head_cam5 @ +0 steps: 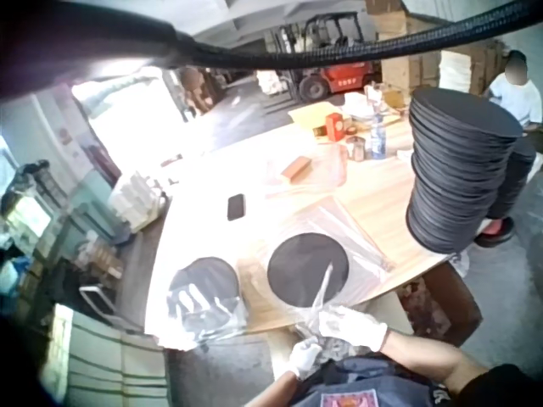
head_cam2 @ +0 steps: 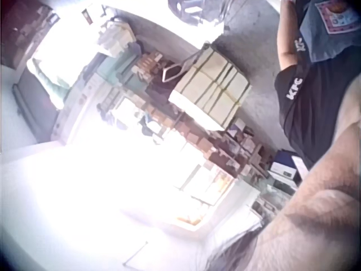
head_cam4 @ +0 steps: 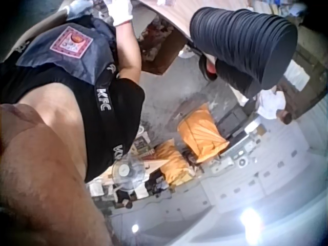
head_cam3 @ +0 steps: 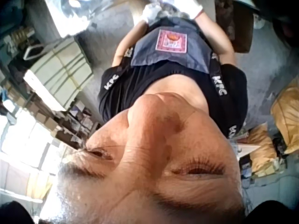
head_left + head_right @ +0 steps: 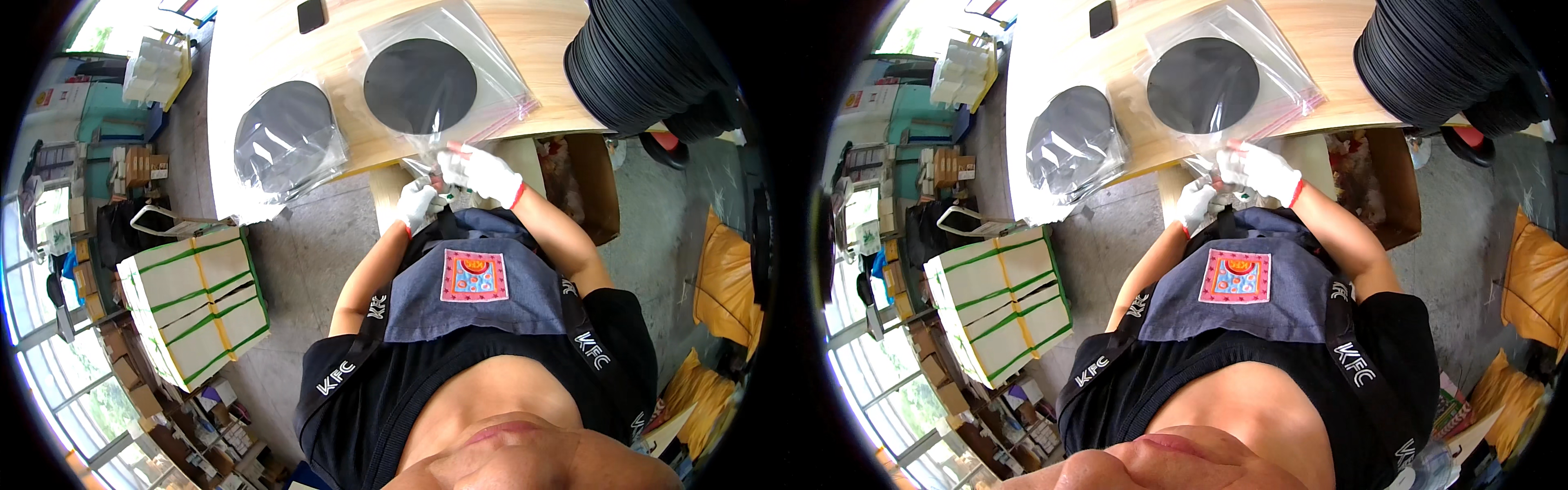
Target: The person places circular black discs into clear plastic bags by hand and seals the bags.
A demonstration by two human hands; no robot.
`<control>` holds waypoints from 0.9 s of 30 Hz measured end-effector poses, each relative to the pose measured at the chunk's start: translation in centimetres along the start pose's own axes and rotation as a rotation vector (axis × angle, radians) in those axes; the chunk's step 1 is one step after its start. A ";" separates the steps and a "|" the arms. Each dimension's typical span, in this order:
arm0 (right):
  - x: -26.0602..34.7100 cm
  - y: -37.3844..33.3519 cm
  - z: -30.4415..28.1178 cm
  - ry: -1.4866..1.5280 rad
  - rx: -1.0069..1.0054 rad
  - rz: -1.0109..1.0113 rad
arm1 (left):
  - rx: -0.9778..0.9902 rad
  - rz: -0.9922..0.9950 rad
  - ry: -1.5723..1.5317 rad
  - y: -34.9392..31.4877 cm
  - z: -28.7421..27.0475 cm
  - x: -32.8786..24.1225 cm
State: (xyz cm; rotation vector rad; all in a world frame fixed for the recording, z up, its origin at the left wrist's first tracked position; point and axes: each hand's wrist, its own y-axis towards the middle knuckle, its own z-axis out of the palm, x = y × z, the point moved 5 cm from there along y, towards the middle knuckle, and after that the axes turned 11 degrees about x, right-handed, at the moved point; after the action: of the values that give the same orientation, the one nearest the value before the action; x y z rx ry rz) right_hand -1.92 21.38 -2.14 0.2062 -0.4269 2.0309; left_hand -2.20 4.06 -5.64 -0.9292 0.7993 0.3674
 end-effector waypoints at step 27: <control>-3.1 6.0 6.7 -1.670 0.167 -0.003 | -0.288 0.251 -0.237 -3.6 -6.2 -1.1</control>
State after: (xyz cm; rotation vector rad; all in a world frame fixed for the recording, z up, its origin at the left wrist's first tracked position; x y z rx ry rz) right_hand -5.93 13.66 1.78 2.0049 -1.1980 1.4284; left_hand -3.61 -3.05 -4.94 -1.0312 0.6549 0.8136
